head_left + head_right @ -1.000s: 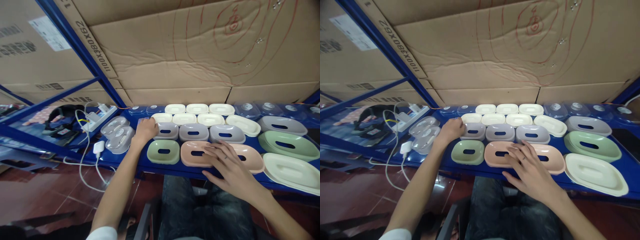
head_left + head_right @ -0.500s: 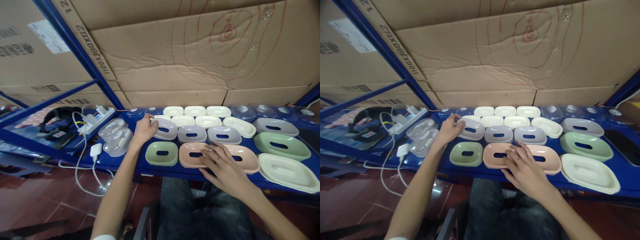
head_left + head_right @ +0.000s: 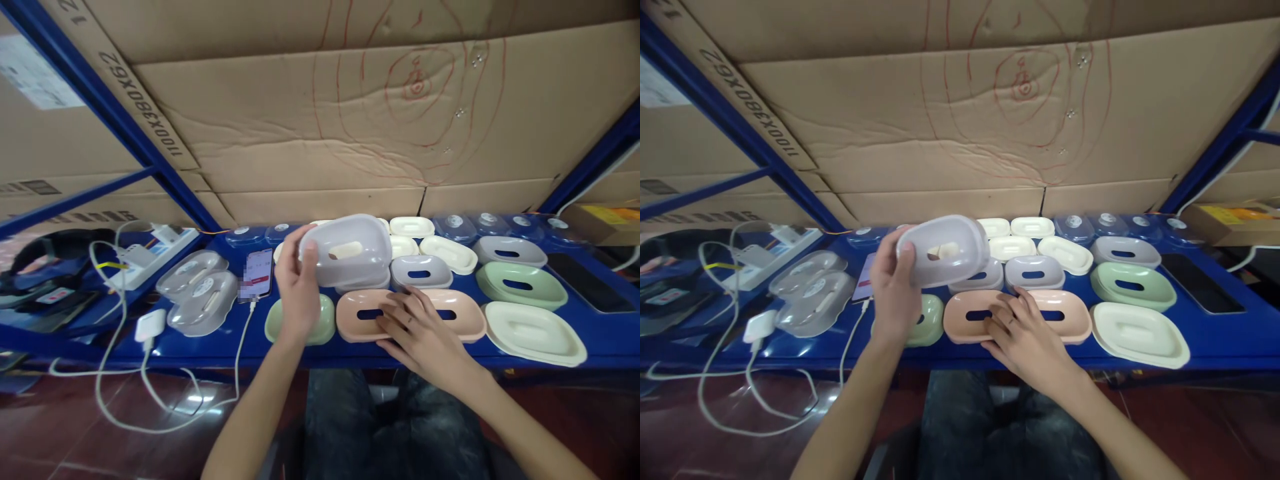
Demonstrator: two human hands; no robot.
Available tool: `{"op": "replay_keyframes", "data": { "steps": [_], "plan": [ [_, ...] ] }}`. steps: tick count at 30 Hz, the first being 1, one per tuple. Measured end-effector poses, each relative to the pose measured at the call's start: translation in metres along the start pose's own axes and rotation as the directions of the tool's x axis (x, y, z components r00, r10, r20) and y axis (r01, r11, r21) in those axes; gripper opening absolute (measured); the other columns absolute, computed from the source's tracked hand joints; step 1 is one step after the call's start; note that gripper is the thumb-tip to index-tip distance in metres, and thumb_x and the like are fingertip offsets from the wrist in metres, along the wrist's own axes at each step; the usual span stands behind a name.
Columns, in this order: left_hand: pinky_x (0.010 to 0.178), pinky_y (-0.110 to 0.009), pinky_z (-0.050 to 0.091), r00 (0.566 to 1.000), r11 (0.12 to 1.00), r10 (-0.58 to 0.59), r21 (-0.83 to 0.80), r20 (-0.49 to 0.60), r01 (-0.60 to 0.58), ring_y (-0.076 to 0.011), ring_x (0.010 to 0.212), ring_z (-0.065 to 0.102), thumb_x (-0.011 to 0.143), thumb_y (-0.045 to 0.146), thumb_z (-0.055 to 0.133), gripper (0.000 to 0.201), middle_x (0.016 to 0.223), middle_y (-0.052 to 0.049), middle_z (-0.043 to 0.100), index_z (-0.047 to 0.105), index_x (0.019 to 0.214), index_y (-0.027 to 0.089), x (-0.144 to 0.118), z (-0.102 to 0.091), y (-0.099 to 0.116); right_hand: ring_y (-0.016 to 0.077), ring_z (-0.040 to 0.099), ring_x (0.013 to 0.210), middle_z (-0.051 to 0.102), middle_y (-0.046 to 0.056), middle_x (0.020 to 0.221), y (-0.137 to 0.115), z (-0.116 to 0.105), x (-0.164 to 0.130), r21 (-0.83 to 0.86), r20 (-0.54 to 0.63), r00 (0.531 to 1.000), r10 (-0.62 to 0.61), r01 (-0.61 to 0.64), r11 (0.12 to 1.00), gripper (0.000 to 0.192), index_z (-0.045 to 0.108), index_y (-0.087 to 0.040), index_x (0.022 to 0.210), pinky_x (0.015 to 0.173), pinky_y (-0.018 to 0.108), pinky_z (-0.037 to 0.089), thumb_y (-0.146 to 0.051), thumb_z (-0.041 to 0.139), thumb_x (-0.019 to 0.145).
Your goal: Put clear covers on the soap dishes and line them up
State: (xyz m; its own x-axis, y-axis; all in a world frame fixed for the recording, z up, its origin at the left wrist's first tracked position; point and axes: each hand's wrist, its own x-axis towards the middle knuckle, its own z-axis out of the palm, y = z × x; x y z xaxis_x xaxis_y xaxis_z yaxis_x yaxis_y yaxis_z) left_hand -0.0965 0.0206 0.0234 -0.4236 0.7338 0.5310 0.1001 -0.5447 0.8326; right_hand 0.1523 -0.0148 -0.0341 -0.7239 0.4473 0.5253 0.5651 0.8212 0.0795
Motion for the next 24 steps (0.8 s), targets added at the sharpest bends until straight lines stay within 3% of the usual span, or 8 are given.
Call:
{"op": "replay_keyframes", "data": {
  "steps": [5,11,14,16,20,24],
  "plan": [
    [0.109,-0.036,0.057,0.996,0.996,-0.083,-0.007,0.036,0.084,-0.0257,0.127,0.071,0.106,0.044,0.068,0.027,0.133,-0.008,0.076,0.074,0.125,0.025,0.012,0.03,-0.029,0.0361,0.068,0.133,0.079,0.014,0.135,-0.001,-0.005,-0.003,0.14,-0.063,0.998,0.02,-0.011,0.99,0.024,0.076,-0.016,0.123,0.126,0.069,0.049,-0.035,0.071,0.109],
    [0.095,-0.035,0.064,0.964,0.946,-0.264,-0.191,0.02,0.263,-0.027,0.118,0.078,0.095,0.044,0.078,0.037,0.126,-0.009,0.079,0.071,0.124,0.023,0.033,0.035,-0.035,0.0296,0.067,0.133,0.079,0.009,0.129,0.002,-0.039,-0.001,0.374,-0.156,0.983,0.096,-0.031,0.927,0.018,0.073,-0.022,0.124,0.125,0.057,0.051,-0.022,0.072,0.106],
    [0.101,-0.04,0.065,0.918,0.863,-0.387,-0.317,0.087,0.394,-0.0307,0.121,0.079,0.088,0.036,0.082,0.034,0.121,-0.012,0.081,0.073,0.115,0.018,0.041,0.034,-0.031,0.0292,0.068,0.13,0.079,0.01,0.131,0.045,-0.063,0.002,0.299,-0.078,0.988,0.134,-0.105,0.948,0.018,0.072,-0.023,0.126,0.118,0.054,0.054,-0.021,0.067,0.109],
    [0.11,-0.043,0.063,0.871,0.784,-0.456,-0.382,0.182,0.49,-0.0319,0.128,0.077,0.086,0.027,0.081,0.028,0.119,-0.014,0.082,0.074,0.112,0.015,0.049,0.037,-0.027,0.0326,0.069,0.129,0.077,0.015,0.136,0.092,-0.071,0.002,0.116,0.04,0.978,0.206,-0.21,0.971,0.029,0.07,-0.019,0.138,0.113,0.055,0.055,-0.026,0.065,0.11],
    [0.117,-0.043,0.061,0.749,0.634,-0.574,-0.399,0.331,0.662,-0.0308,0.134,0.075,0.09,0.011,0.071,0.034,0.12,-0.017,0.084,0.075,0.123,0.009,0.061,0.049,-0.02,0.0421,0.069,0.126,0.074,0.026,0.139,0.182,-0.064,-0.001,-0.237,0.285,0.895,0.345,-0.283,0.93,0.049,0.07,-0.009,0.144,0.104,0.055,0.054,-0.029,0.078,0.1],
    [0.116,-0.044,0.063,0.696,0.594,-0.601,-0.363,0.393,0.718,-0.0317,0.132,0.076,0.091,0.009,0.069,0.04,0.123,-0.016,0.084,0.074,0.131,0.009,0.059,0.057,-0.017,0.0345,0.074,0.111,0.08,0.022,0.119,0.213,-0.046,-0.006,-0.273,0.354,0.866,0.352,-0.265,0.925,0.047,0.076,-0.009,0.137,0.094,0.044,0.053,-0.027,0.082,0.094]
  ]
}}
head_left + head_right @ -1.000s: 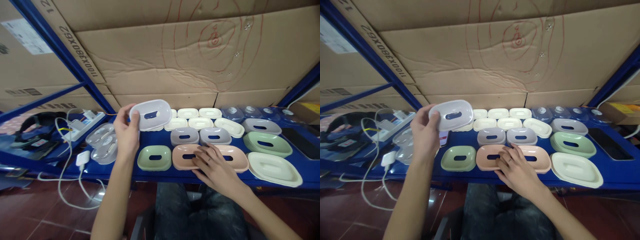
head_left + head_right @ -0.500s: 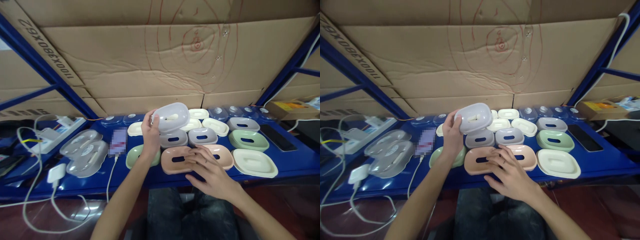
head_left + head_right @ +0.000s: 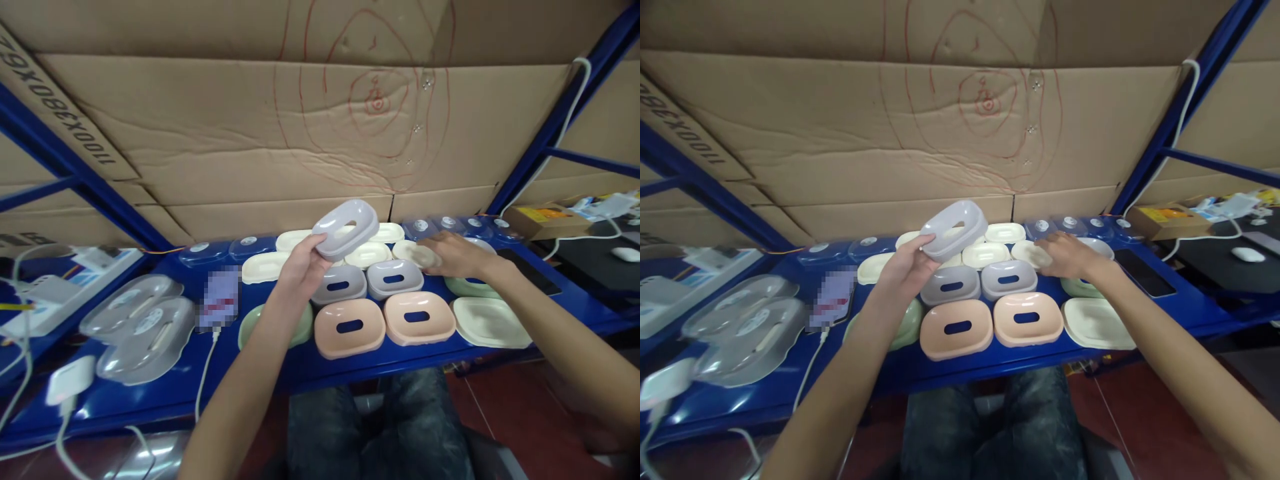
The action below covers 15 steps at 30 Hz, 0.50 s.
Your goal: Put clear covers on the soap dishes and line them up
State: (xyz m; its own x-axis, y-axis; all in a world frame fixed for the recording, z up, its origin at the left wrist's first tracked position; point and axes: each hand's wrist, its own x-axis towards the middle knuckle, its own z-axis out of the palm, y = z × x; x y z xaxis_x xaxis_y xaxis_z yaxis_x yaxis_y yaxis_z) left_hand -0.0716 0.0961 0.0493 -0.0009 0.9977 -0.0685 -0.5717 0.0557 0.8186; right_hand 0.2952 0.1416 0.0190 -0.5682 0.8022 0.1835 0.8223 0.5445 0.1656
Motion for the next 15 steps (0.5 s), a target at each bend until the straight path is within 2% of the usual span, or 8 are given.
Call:
{"op": "replay_keyframes", "data": {
  "steps": [2,4,9,12,15],
  "plan": [
    [0.113,-0.045,0.065,1.0,1.0,-0.027,0.006,-0.015,0.027,-0.0321,0.127,0.078,0.093,0.012,0.07,0.035,0.119,-0.016,0.085,0.075,0.127,0.01,-0.002,-0.002,-0.003,0.0314,0.075,0.107,0.08,0.02,0.113,0.0,0.007,0.001,-0.005,0.008,1.0,-0.002,0.002,1.0,0.044,0.076,-0.01,0.136,0.093,0.042,0.052,-0.03,0.079,0.097],
    [0.108,-0.044,0.066,0.998,0.998,-0.056,0.003,-0.022,0.056,-0.0305,0.12,0.081,0.095,0.014,0.07,0.029,0.113,-0.015,0.085,0.076,0.123,0.011,-0.004,-0.005,-0.004,0.0327,0.074,0.108,0.08,0.019,0.11,0.0,0.013,0.001,-0.008,0.011,1.0,0.014,-0.014,1.0,0.047,0.076,-0.01,0.137,0.095,0.044,0.053,-0.034,0.08,0.096],
    [0.087,-0.03,0.067,0.997,0.996,-0.081,-0.046,0.012,0.082,-0.0194,0.088,0.081,0.099,0.013,0.069,0.028,0.094,-0.007,0.083,0.075,0.126,0.011,-0.008,-0.005,-0.001,0.0371,0.074,0.11,0.08,0.018,0.105,0.008,0.021,0.004,-0.005,0.046,0.997,0.069,-0.069,0.998,0.058,0.074,-0.013,0.141,0.092,0.046,0.057,-0.041,0.086,0.092],
    [0.075,-0.025,0.064,0.997,0.993,-0.081,-0.087,-0.005,0.08,-0.0157,0.076,0.077,0.101,0.012,0.066,0.025,0.086,-0.004,0.081,0.074,0.125,0.011,-0.01,-0.001,0.001,0.0427,0.071,0.121,0.078,0.02,0.115,0.014,0.021,0.006,0.009,0.089,0.99,0.106,-0.107,0.994,0.066,0.071,-0.014,0.143,0.098,0.052,0.059,-0.05,0.085,0.09],
    [0.073,-0.023,0.063,0.996,0.99,-0.076,-0.124,-0.039,0.07,-0.0145,0.074,0.077,0.105,0.011,0.064,0.019,0.084,-0.004,0.08,0.074,0.121,0.011,-0.01,0.001,0.001,0.0495,0.065,0.133,0.074,0.024,0.133,0.018,0.015,0.007,0.039,0.07,0.987,0.144,-0.147,0.988,0.074,0.066,-0.015,0.145,0.109,0.062,0.056,-0.057,0.083,0.086]
  ]
}}
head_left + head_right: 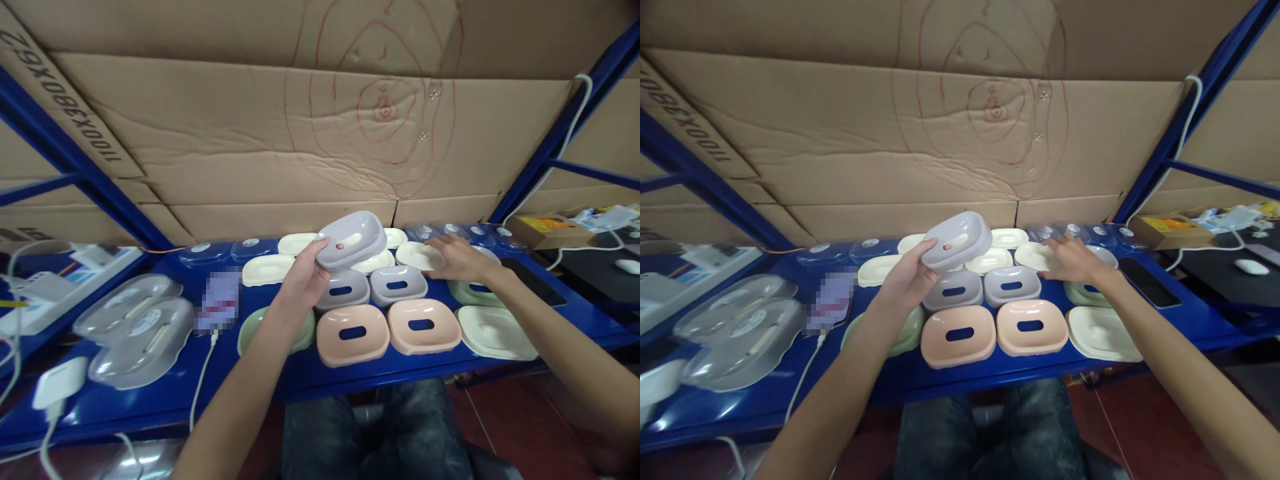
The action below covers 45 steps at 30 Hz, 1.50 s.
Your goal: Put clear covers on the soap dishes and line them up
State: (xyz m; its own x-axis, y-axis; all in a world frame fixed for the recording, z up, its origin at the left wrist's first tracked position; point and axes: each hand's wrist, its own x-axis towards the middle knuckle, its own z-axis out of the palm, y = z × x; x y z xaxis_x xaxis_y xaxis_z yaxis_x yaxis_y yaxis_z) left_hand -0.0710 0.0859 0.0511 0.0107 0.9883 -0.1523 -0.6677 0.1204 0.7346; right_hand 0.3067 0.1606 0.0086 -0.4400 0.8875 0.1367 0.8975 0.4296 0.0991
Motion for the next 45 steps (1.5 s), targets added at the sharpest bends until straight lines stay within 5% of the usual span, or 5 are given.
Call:
{"op": "replay_keyframes", "data": {
  "steps": [13,21,26,33,45],
  "plan": [
    [0.108,-0.04,0.06,0.974,0.992,0.018,0.117,0.227,-0.046,-0.0288,0.117,0.08,0.109,0.036,0.072,0.032,0.124,-0.016,0.084,0.076,0.131,0.013,0.004,-0.009,-0.014,0.0453,0.07,0.133,0.069,0.014,0.151,-0.085,-0.081,-0.025,0.39,-0.319,0.941,-0.111,0.237,0.889,0.092,0.053,-0.027,0.157,0.112,0.058,0.058,-0.069,0.088,0.083],
    [0.069,-0.027,0.058,0.958,0.957,0.014,0.275,0.288,-0.096,-0.0274,0.101,0.081,0.096,0.049,0.087,0.047,0.123,-0.012,0.083,0.075,0.131,0.02,-0.004,-0.01,-0.02,0.0426,0.067,0.14,0.068,0.014,0.152,-0.125,-0.074,-0.016,0.608,-0.414,0.902,-0.121,0.374,0.7,0.106,0.052,-0.032,0.153,0.119,0.06,0.057,-0.064,0.105,0.067],
    [0.08,-0.03,0.061,0.954,0.938,0.158,0.263,0.256,-0.226,-0.0278,0.107,0.079,0.09,0.048,0.091,0.047,0.119,-0.011,0.082,0.076,0.124,0.019,-0.005,-0.008,-0.019,0.0365,0.059,0.152,0.058,0.01,0.166,-0.136,-0.068,-0.019,0.896,-0.33,0.944,0.0,0.313,0.315,0.11,0.049,-0.038,0.16,0.121,0.054,0.058,-0.061,0.106,0.069],
    [0.095,-0.035,0.057,0.901,0.79,0.37,0.434,0.225,-0.433,-0.0291,0.123,0.072,0.091,0.043,0.088,0.049,0.137,-0.009,0.077,0.076,0.134,0.024,-0.007,-0.006,-0.028,0.0202,0.074,0.084,0.078,0.003,0.092,-0.161,-0.061,-0.016,0.993,0.019,0.978,0.208,0.005,-0.116,0.058,0.077,-0.024,0.112,0.076,0.034,0.065,-0.066,0.097,0.077],
    [0.075,-0.032,0.059,0.96,0.96,-0.078,0.279,0.269,0.0,-0.0251,0.093,0.078,0.078,0.032,0.098,0.049,0.108,-0.01,0.084,0.081,0.121,0.016,-0.006,-0.011,-0.018,0.0238,0.077,0.094,0.082,0.006,0.105,-0.122,-0.057,-0.003,0.989,-0.04,0.99,0.132,0.021,0.145,0.058,0.082,-0.025,0.117,0.081,0.036,0.065,-0.073,0.088,0.086]
  ]
}}
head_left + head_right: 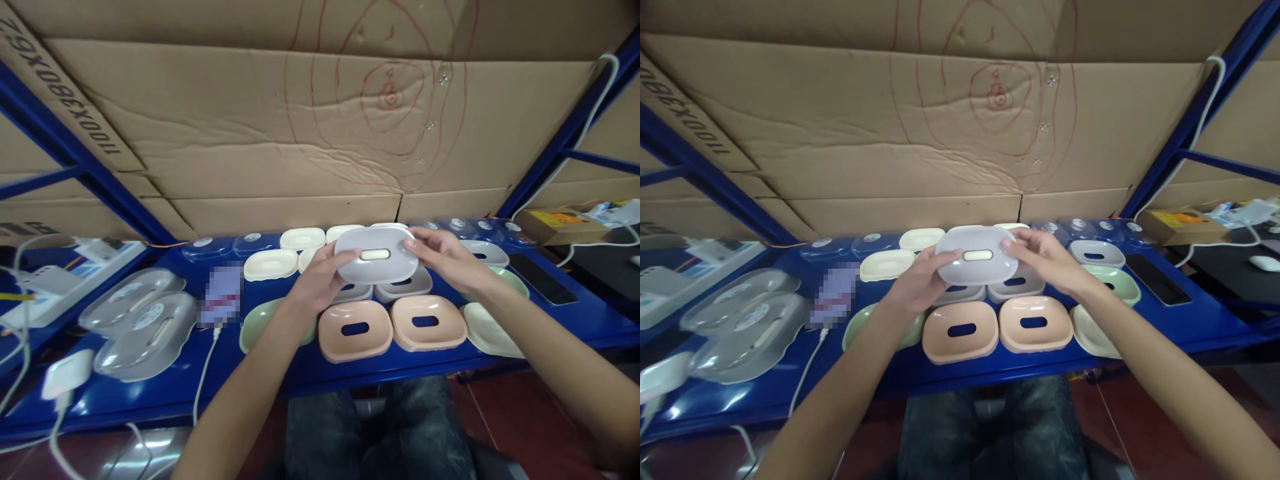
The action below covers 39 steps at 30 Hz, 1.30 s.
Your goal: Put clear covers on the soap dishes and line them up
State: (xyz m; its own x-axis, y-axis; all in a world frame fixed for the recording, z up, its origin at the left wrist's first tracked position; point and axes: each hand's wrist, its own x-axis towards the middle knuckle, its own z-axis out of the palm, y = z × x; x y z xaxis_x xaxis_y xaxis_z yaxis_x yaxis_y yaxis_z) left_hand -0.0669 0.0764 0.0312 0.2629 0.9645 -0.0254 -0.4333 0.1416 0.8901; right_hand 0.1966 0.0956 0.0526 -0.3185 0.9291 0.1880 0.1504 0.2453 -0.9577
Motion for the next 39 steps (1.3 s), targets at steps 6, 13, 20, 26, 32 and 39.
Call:
{"op": "replay_keyframes", "data": {
  "steps": [6,13,20,26,32,39],
  "plan": [
    [0.094,-0.041,0.066,0.985,0.99,-0.045,-0.139,-0.169,0.021,-0.0296,0.11,0.08,0.091,0.026,0.084,0.037,0.117,-0.011,0.085,0.079,0.127,0.017,0.007,-0.003,0.004,0.0372,0.073,0.134,0.076,0.018,0.145,0.029,-0.086,0.057,-0.855,-0.075,0.997,-0.021,-0.053,0.516,0.056,0.074,-0.018,0.141,0.116,0.049,0.057,-0.059,0.068,0.104],
    [0.108,-0.047,0.064,0.984,0.975,-0.06,-0.223,-0.168,0.021,-0.0312,0.124,0.078,0.101,0.029,0.067,0.037,0.128,-0.012,0.084,0.078,0.134,0.017,0.008,0.002,0.01,0.048,0.067,0.138,0.074,0.031,0.14,0.071,-0.094,0.08,-0.963,-0.223,0.962,0.155,-0.242,0.12,0.069,0.071,-0.011,0.145,0.116,0.061,0.049,-0.066,0.067,0.103],
    [0.108,-0.047,0.064,0.983,0.976,-0.069,-0.216,-0.172,0.03,-0.0315,0.124,0.077,0.104,0.029,0.063,0.032,0.128,-0.013,0.084,0.079,0.128,0.014,0.006,0.003,0.011,0.052,0.059,0.144,0.067,0.03,0.15,0.085,-0.076,0.078,-0.922,-0.373,0.922,0.101,-0.381,0.071,0.065,0.063,-0.021,0.157,0.114,0.069,0.043,-0.065,0.047,0.111],
    [0.109,-0.047,0.064,0.98,0.982,-0.062,-0.184,-0.189,0.027,-0.0324,0.126,0.077,0.104,0.033,0.066,0.034,0.131,-0.012,0.084,0.078,0.132,0.017,0.004,0.004,0.011,0.0513,0.061,0.139,0.063,0.03,0.151,0.087,-0.064,0.077,-0.898,-0.424,0.903,0.063,-0.429,0.099,0.06,0.062,-0.022,0.155,0.11,0.066,0.045,-0.059,0.045,0.111],
    [0.111,-0.05,0.063,0.989,0.975,-0.05,-0.222,-0.142,0.018,-0.0326,0.127,0.078,0.104,0.031,0.067,0.046,0.131,-0.014,0.084,0.072,0.147,0.017,0.006,0.001,0.009,0.0496,0.063,0.137,0.06,0.035,0.15,0.088,-0.064,0.079,-0.848,-0.509,0.86,0.028,-0.507,0.15,0.071,0.058,-0.011,0.154,0.111,0.06,0.047,-0.064,0.052,0.107],
    [0.112,-0.048,0.063,0.984,0.975,-0.055,-0.224,-0.17,0.015,-0.0318,0.131,0.076,0.106,0.028,0.064,0.036,0.136,-0.014,0.082,0.077,0.136,0.014,0.005,0.005,0.012,0.0514,0.061,0.139,0.068,0.036,0.14,0.091,-0.07,0.084,-0.807,-0.568,0.821,0.051,-0.568,0.162,0.095,0.06,-0.005,0.148,0.113,0.058,0.046,-0.081,0.066,0.093]
  ]
}}
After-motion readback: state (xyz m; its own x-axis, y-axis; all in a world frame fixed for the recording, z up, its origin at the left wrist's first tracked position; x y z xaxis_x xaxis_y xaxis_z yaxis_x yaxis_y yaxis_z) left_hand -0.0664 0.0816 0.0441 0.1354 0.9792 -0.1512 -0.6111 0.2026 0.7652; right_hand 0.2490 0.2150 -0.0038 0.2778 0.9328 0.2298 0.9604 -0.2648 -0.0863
